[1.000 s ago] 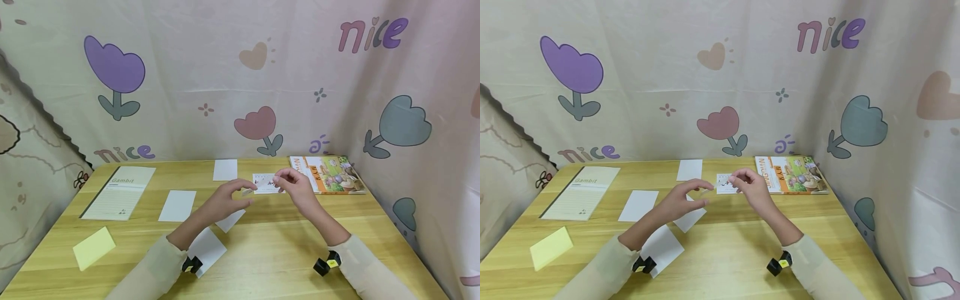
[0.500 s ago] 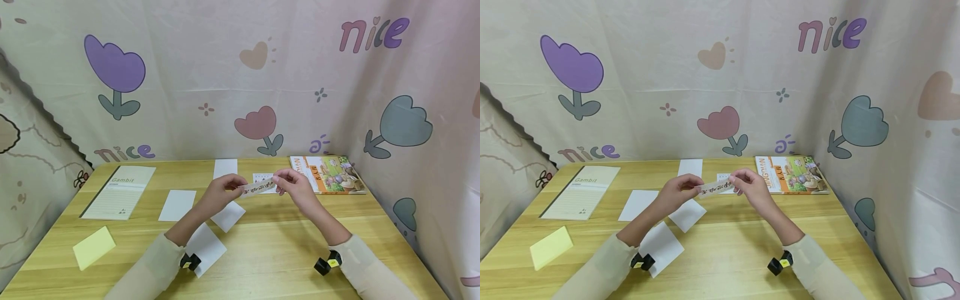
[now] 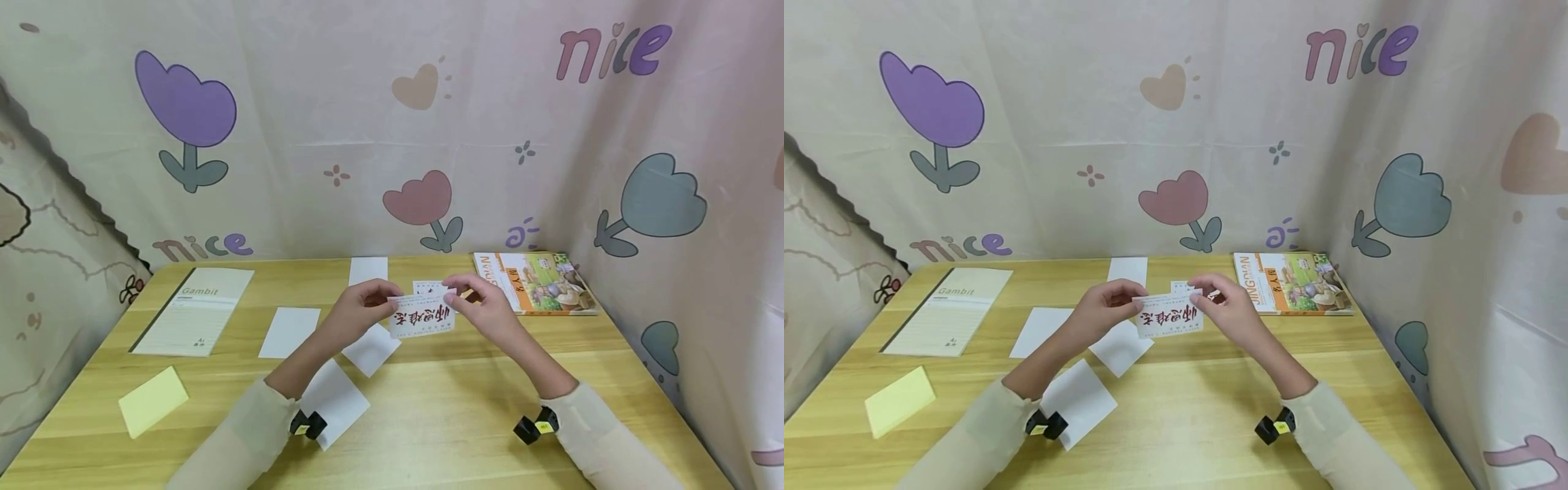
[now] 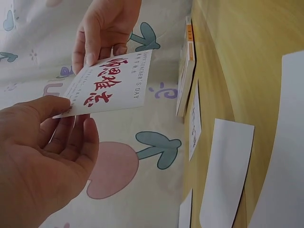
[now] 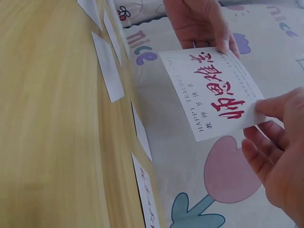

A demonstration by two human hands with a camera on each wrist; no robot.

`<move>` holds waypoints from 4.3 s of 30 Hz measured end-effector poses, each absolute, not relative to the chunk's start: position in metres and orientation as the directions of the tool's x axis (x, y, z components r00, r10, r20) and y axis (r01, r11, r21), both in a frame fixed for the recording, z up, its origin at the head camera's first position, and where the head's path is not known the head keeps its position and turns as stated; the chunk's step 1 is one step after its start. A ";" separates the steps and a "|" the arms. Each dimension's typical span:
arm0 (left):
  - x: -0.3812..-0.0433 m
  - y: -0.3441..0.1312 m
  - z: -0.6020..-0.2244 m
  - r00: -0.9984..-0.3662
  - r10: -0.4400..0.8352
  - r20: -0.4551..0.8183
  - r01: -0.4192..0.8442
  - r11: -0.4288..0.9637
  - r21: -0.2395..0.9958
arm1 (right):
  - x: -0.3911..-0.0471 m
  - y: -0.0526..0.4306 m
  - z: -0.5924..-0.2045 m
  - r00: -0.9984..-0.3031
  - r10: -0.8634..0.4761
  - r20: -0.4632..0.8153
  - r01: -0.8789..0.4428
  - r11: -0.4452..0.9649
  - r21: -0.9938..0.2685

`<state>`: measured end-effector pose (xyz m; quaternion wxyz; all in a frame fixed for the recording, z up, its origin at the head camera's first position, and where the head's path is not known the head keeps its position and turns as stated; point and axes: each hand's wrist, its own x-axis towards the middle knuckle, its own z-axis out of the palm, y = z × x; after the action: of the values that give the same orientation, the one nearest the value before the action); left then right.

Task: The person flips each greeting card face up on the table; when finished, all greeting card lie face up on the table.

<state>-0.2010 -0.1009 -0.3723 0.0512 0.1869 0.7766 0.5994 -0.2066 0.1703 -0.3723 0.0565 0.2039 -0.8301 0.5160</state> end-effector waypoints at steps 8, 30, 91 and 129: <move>-0.199 -0.103 -0.364 -0.946 0.293 0.141 0.195 0.164 0.967 | -0.194 0.154 -0.376 -0.773 -0.530 0.349 -0.591 0.399 -0.701; -0.206 -0.104 -0.369 -0.950 0.308 0.055 0.067 0.031 0.997 | -0.190 0.143 -0.389 -0.808 -0.181 0.560 -0.586 0.155 -0.795; -0.263 -0.044 -0.427 -0.829 0.518 -0.211 0.325 0.753 0.571 | -0.237 0.218 -0.438 -0.898 -0.410 0.162 -0.432 0.751 -0.499; -0.270 -0.187 -0.411 -0.912 0.392 -0.117 0.218 0.708 0.671 | -0.273 0.114 -0.422 -0.830 -0.553 0.076 -0.443 0.570 -0.692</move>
<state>-0.2700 -0.1868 -0.4105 0.1266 0.1667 0.9155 0.3435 -0.2730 0.1139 -0.4223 -0.0746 0.2820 -0.8828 0.3682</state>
